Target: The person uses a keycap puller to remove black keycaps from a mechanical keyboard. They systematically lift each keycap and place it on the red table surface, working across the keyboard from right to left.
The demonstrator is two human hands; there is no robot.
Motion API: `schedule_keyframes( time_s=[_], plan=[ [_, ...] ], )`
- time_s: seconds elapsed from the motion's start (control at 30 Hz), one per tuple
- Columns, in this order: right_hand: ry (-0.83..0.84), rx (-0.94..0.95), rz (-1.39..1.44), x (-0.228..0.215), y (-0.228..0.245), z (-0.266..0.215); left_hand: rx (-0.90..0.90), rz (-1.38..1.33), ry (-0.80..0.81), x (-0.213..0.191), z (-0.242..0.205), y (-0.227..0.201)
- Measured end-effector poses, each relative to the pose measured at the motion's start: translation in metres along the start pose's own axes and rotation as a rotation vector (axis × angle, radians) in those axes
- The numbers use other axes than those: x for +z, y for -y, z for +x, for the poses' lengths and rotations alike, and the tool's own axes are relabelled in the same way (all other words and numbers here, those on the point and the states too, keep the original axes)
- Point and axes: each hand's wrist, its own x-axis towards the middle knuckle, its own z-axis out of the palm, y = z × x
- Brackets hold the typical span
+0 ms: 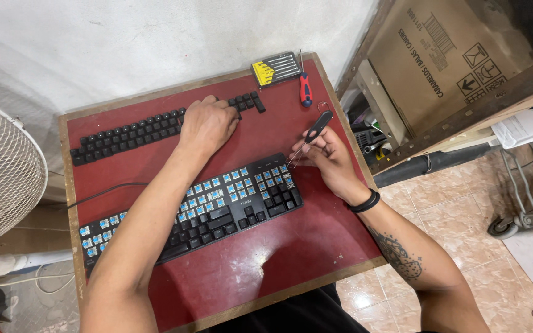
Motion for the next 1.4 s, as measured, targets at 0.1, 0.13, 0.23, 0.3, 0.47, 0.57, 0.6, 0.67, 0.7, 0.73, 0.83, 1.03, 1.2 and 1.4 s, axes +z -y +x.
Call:
schedule_keyframes(
  time_s=[0.1, 0.13, 0.23, 0.3, 0.47, 0.57, 0.6, 0.67, 0.7, 0.73, 0.83, 1.03, 1.2, 1.4],
  plan=[
    [-0.005, 0.002, -0.012, -0.003, -0.002, 0.002, -0.003, 0.001, 0.004, 0.000, 0.001, 0.000],
    [-0.003, -0.002, -0.007, -0.003, -0.002, 0.002, -0.007, -0.006, -0.005, -0.001, 0.002, 0.000],
    [0.005, -0.006, -0.001, -0.003, -0.004, 0.003, -0.017, -0.019, -0.022, -0.004, 0.001, -0.001],
    [0.010, -0.007, -0.002, -0.004, -0.004, 0.003, -0.023, -0.025, -0.034, -0.008, 0.000, -0.002],
    [0.036, -0.015, -0.024, -0.001, -0.001, -0.003, -0.006, -0.055, -0.055, -0.042, -0.011, -0.012],
    [0.141, -0.087, -0.168, 0.008, 0.006, -0.010, 0.054, -0.162, -0.017, -0.076, -0.027, -0.027],
    [0.141, -0.084, -0.168, 0.015, 0.015, -0.012, 0.053, -0.164, -0.015, -0.089, -0.032, -0.036],
    [0.255, -0.218, -0.421, 0.031, 0.030, -0.018, 0.087, -0.337, 0.117, -0.116, -0.045, -0.054],
    [0.258, -0.214, -0.420, 0.036, 0.033, -0.021, 0.083, -0.339, 0.120, -0.130, -0.052, -0.063],
    [0.284, -0.241, -0.473, 0.042, 0.037, -0.023, 0.097, -0.389, 0.167, -0.144, -0.059, -0.071],
    [0.332, -0.277, -0.584, 0.047, 0.041, -0.026, 0.150, -0.462, 0.237, -0.155, -0.080, -0.088],
    [0.427, -0.303, -0.722, 0.056, 0.048, -0.027, 0.213, -0.414, 0.259, -0.133, -0.107, -0.100],
    [0.496, -0.319, -0.744, 0.062, 0.055, -0.027, 0.222, -0.371, 0.333, -0.128, -0.111, -0.105],
    [0.472, -0.315, -0.729, 0.057, 0.044, -0.028, 0.231, -0.312, 0.213, -0.116, -0.118, -0.109]
  ],
)
